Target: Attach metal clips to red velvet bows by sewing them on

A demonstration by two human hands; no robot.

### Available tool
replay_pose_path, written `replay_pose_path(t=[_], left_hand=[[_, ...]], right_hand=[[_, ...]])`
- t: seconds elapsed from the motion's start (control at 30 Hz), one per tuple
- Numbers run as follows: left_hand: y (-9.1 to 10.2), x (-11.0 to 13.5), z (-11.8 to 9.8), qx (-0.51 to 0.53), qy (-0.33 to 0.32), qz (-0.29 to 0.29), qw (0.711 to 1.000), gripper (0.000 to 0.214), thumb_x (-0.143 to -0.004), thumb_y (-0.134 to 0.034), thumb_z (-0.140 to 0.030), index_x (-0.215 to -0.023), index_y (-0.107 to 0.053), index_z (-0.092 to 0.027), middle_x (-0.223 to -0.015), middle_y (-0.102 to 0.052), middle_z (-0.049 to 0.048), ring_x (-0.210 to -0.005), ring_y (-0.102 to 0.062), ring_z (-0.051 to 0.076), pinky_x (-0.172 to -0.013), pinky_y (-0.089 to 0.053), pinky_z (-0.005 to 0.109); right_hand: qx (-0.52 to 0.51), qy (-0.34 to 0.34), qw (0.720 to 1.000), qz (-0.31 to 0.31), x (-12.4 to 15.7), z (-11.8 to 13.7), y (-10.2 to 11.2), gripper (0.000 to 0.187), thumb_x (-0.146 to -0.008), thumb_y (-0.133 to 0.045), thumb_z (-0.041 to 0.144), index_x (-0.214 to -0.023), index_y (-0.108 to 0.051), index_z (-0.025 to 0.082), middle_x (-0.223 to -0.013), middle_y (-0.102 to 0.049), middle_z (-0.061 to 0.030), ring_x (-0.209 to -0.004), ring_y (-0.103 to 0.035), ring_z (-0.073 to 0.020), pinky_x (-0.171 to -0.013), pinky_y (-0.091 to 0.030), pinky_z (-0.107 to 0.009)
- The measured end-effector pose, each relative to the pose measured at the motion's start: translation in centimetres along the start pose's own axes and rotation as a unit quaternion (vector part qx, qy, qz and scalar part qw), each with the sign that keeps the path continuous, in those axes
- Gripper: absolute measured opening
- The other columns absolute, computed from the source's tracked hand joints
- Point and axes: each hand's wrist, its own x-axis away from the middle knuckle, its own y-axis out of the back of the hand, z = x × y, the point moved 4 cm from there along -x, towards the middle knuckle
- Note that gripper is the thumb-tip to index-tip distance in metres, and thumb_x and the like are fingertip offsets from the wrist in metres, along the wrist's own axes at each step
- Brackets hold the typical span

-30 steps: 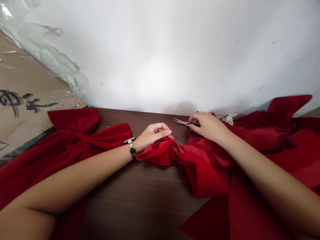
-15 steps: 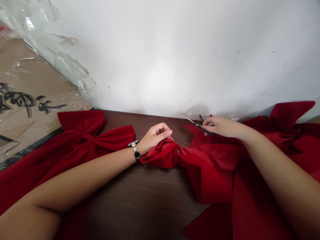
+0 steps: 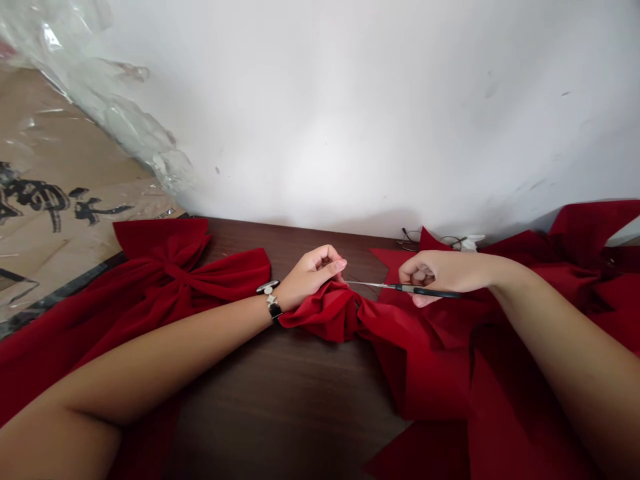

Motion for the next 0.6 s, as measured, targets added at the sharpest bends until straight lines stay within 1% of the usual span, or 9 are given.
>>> replay_pose_path(t=[0.2,0.27,0.4,0.5,0.6], left_hand=[[-0.1,0.0,-0.1,-0.003,-0.001,-0.004,1.0,0.038,-0.079,-0.067,-0.051,-0.076,-0.049,-0.017,-0.067,-0.059,-0.0028,-0.062,-0.056,0.009,-0.062,-0.044,0.021],[-0.1,-0.1,-0.1,0.002,0.001,-0.004,1.0,0.039,-0.079,-0.067,-0.051,-0.076,-0.049,-0.017,-0.067,-0.059,-0.0027,-0.062,-0.056,0.009,-0.062,-0.044,0.021],[-0.1,-0.1,0.1,0.013,0.007,0.003,1.0,0.04,-0.079,-0.067,-0.052,-0.077,-0.049,-0.017,-0.066,-0.062,-0.0019,-0.062,-0.059,0.01,-0.061,-0.046,0.021],[-0.1,-0.2,0.2,0.02,0.01,0.008,1.0,0.042,-0.077,-0.068,-0.053,-0.077,-0.049,-0.016,-0.065,-0.063,-0.0017,-0.062,-0.06,0.01,-0.061,-0.046,0.021],[-0.1,-0.3,0.2,0.021,0.007,0.008,1.0,0.041,-0.077,-0.068,-0.053,-0.076,-0.049,-0.016,-0.064,-0.062,-0.0021,-0.063,-0.06,0.01,-0.062,-0.046,0.02]], right_hand=[[-0.007,-0.003,1.0,0.005,-0.5,-0.4,-0.2,0.031,-0.069,-0.076,0.042,-0.072,-0.058,0.017,-0.063,-0.053,0.0026,-0.056,-0.04,-0.0093,-0.053,-0.026,-0.024],[-0.019,0.007,1.0,0.006,-0.7,-0.5,-0.3,0.03,-0.07,-0.076,0.041,-0.072,-0.057,0.017,-0.064,-0.053,0.0029,-0.056,-0.04,-0.0093,-0.053,-0.026,-0.025],[-0.039,0.036,0.998,0.014,-1.0,-0.4,-0.6,0.032,-0.069,-0.077,0.041,-0.073,-0.056,0.017,-0.063,-0.05,0.0045,-0.056,-0.038,-0.0086,-0.054,-0.026,-0.024],[-0.053,0.042,0.998,0.012,-1.4,-0.1,-0.9,0.035,-0.068,-0.077,0.043,-0.071,-0.054,0.017,-0.062,-0.048,0.0052,-0.056,-0.037,-0.0081,-0.054,-0.026,-0.024],[-0.062,0.05,0.997,0.002,-1.8,0.4,-1.3,0.038,-0.064,-0.079,0.044,-0.07,-0.054,0.016,-0.06,-0.047,0.0057,-0.055,-0.037,-0.008,-0.053,-0.026,-0.023]])
